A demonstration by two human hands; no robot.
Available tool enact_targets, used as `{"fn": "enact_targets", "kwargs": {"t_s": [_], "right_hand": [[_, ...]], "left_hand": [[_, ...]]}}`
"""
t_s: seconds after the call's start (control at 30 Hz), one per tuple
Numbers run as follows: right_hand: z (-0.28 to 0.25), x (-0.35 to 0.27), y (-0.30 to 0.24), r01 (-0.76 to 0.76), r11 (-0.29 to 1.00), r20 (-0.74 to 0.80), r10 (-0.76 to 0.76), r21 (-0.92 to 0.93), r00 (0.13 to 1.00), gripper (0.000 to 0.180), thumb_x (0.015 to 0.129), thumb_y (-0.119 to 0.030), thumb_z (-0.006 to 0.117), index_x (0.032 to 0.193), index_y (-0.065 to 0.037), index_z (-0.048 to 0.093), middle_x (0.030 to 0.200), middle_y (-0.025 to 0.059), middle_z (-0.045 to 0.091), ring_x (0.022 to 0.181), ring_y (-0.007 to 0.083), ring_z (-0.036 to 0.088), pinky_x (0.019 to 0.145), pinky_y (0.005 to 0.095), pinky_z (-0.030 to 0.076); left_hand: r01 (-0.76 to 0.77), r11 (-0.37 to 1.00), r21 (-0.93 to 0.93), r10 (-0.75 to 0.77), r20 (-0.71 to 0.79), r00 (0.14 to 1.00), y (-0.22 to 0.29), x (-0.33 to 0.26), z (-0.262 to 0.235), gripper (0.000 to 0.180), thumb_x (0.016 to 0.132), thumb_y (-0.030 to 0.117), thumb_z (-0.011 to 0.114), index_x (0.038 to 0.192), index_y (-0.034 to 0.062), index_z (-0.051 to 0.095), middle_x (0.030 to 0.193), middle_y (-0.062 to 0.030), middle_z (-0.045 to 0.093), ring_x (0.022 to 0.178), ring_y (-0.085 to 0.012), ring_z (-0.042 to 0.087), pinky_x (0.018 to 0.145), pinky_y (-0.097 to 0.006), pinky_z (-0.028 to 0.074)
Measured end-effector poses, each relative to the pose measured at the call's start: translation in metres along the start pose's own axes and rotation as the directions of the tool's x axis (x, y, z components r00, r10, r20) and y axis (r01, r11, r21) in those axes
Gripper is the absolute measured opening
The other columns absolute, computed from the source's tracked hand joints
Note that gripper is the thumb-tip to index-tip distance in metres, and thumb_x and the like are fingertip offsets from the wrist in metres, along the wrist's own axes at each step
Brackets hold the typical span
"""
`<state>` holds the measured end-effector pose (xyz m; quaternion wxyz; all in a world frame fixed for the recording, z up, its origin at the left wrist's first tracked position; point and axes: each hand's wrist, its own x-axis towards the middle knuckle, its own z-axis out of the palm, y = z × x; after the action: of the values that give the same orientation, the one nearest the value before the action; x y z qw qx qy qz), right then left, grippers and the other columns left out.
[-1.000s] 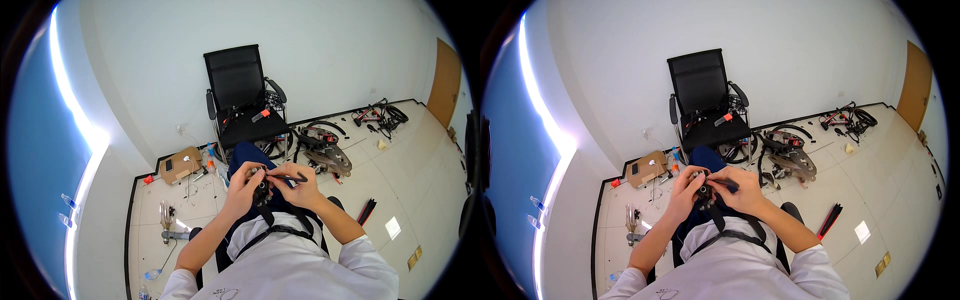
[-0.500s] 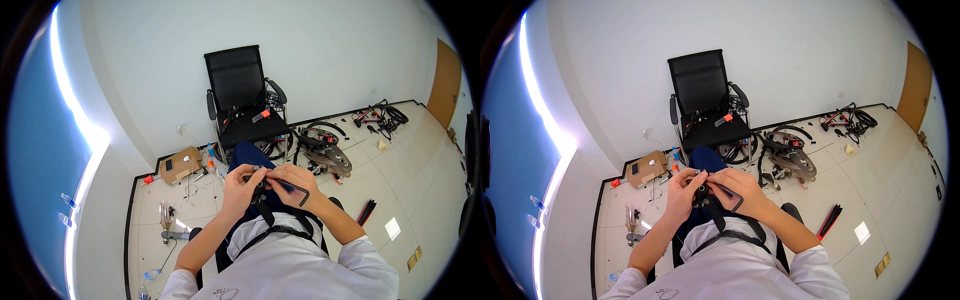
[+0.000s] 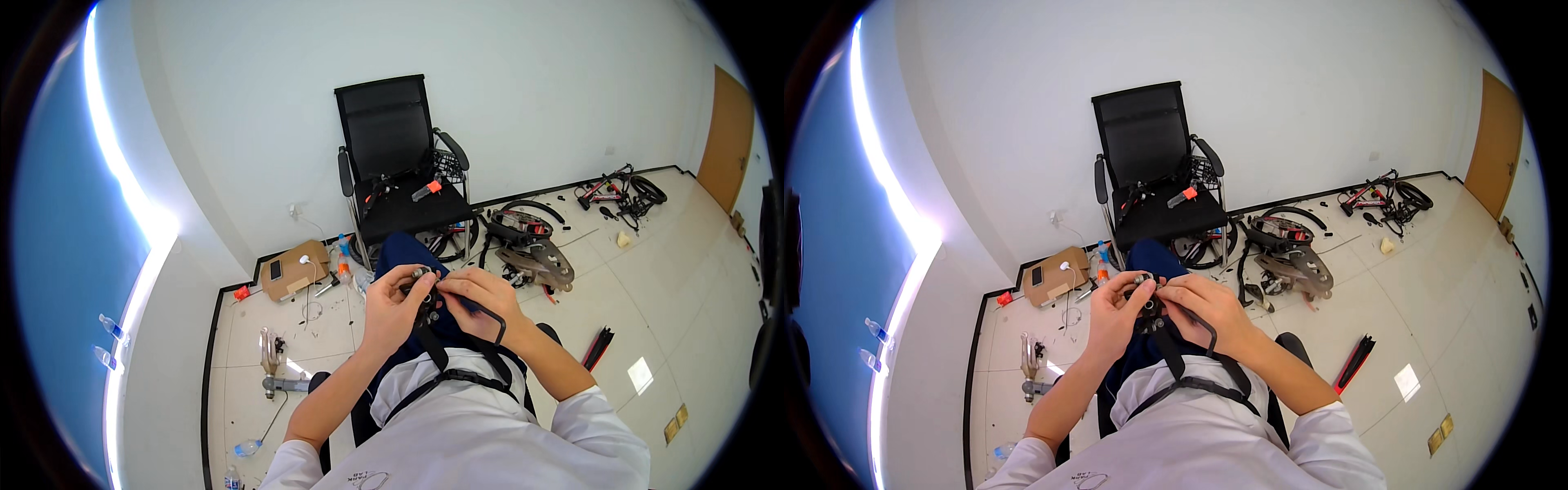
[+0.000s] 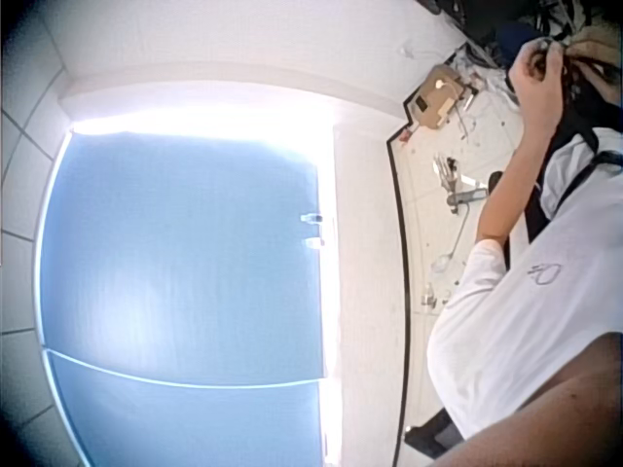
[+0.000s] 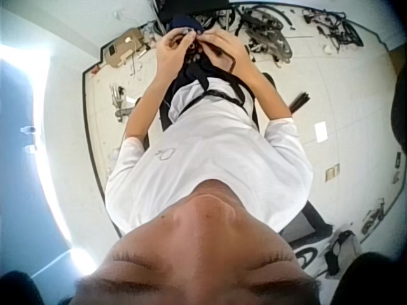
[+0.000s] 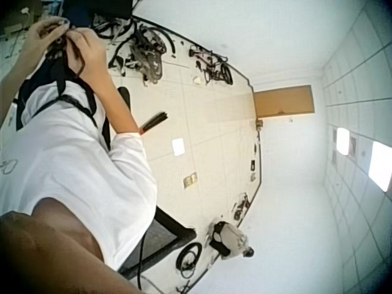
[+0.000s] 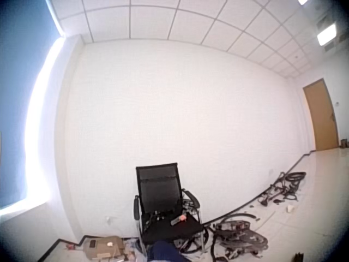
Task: The person holds a small cylindrical mechanical component and uses an L-shaped hex key to tighten or loosen a screw. They rotate the component and reposition the tool repeatedly while seated.
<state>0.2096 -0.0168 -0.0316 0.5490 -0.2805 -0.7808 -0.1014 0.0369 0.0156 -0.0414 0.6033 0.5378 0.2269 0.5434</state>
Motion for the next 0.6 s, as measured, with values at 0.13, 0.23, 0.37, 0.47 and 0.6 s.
{"fn": "enact_targets", "kwargs": {"t_s": [0.13, 0.23, 0.37, 0.47, 0.6], "right_hand": [[0.0014, 0.0001, -0.0027, -0.078, 0.996, -0.044, 0.080, 0.049, 0.996, 0.023, 0.076, 0.003, 0.077, 0.097, -0.001, 0.069, 0.087, 0.0106, 0.069, 0.076, 0.0249, 0.070, 0.065, 0.0317, 0.056], [0.0018, -0.0013, -0.0016, -0.180, 0.983, -0.044, 0.182, 0.030, 0.982, 0.020, 0.076, -0.001, 0.080, 0.092, -0.003, 0.069, 0.081, 0.0098, 0.069, 0.070, 0.0224, 0.069, 0.061, 0.0297, 0.054], [0.0037, -0.0037, 0.0008, -0.180, 0.983, -0.068, 0.181, 0.026, 0.981, 0.016, 0.077, -0.003, 0.081, 0.087, -0.003, 0.069, 0.074, 0.0090, 0.067, 0.062, 0.0206, 0.066, 0.055, 0.0286, 0.052], [0.0055, -0.0041, 0.0013, -0.164, 0.986, -0.067, 0.165, 0.033, 0.984, 0.015, 0.077, -0.002, 0.081, 0.087, -0.002, 0.070, 0.073, 0.0092, 0.067, 0.060, 0.0208, 0.066, 0.054, 0.0288, 0.051], [0.0048, -0.0041, 0.0003, -0.137, 0.991, -0.071, 0.137, 0.005, 0.988, 0.015, 0.076, -0.001, 0.080, 0.088, -0.001, 0.070, 0.075, 0.0098, 0.068, 0.062, 0.0213, 0.067, 0.055, 0.0291, 0.052]], "left_hand": [[-0.032, 0.999, 0.006, 0.032, 0.008, 0.999, 0.0004, -0.0008, 0.0005, 0.021, 0.094, 0.005, 0.068, 0.110, -0.0080, 0.063, 0.101, -0.0126, 0.070, 0.086, -0.0130, 0.067, 0.072, -0.025, 0.058], [-0.113, 0.992, 0.049, 0.113, -0.008, 0.994, -0.0024, -0.0013, 0.0000, 0.020, 0.093, 0.004, 0.069, 0.109, -0.0074, 0.065, 0.098, -0.0111, 0.070, 0.085, -0.0125, 0.067, 0.072, -0.024, 0.057], [-0.078, 0.985, 0.155, 0.090, -0.073, 0.993, 0.0063, -0.0033, 0.0019, 0.020, 0.090, 0.001, 0.072, 0.106, -0.0074, 0.067, 0.094, -0.0095, 0.071, 0.082, -0.0119, 0.068, 0.073, -0.022, 0.055], [-0.057, 0.991, 0.124, 0.066, -0.068, 0.996, 0.0045, -0.0028, -0.0003, 0.020, 0.088, 0.001, 0.074, 0.105, -0.0083, 0.068, 0.093, -0.0096, 0.071, 0.081, -0.0123, 0.069, 0.074, -0.022, 0.056], [-0.095, 0.994, 0.049, 0.098, -0.068, 0.993, 0.0019, -0.0019, 0.0005, 0.022, 0.088, 0.000, 0.074, 0.106, -0.0095, 0.068, 0.093, -0.0103, 0.072, 0.083, -0.0128, 0.070, 0.075, -0.022, 0.056]]}}
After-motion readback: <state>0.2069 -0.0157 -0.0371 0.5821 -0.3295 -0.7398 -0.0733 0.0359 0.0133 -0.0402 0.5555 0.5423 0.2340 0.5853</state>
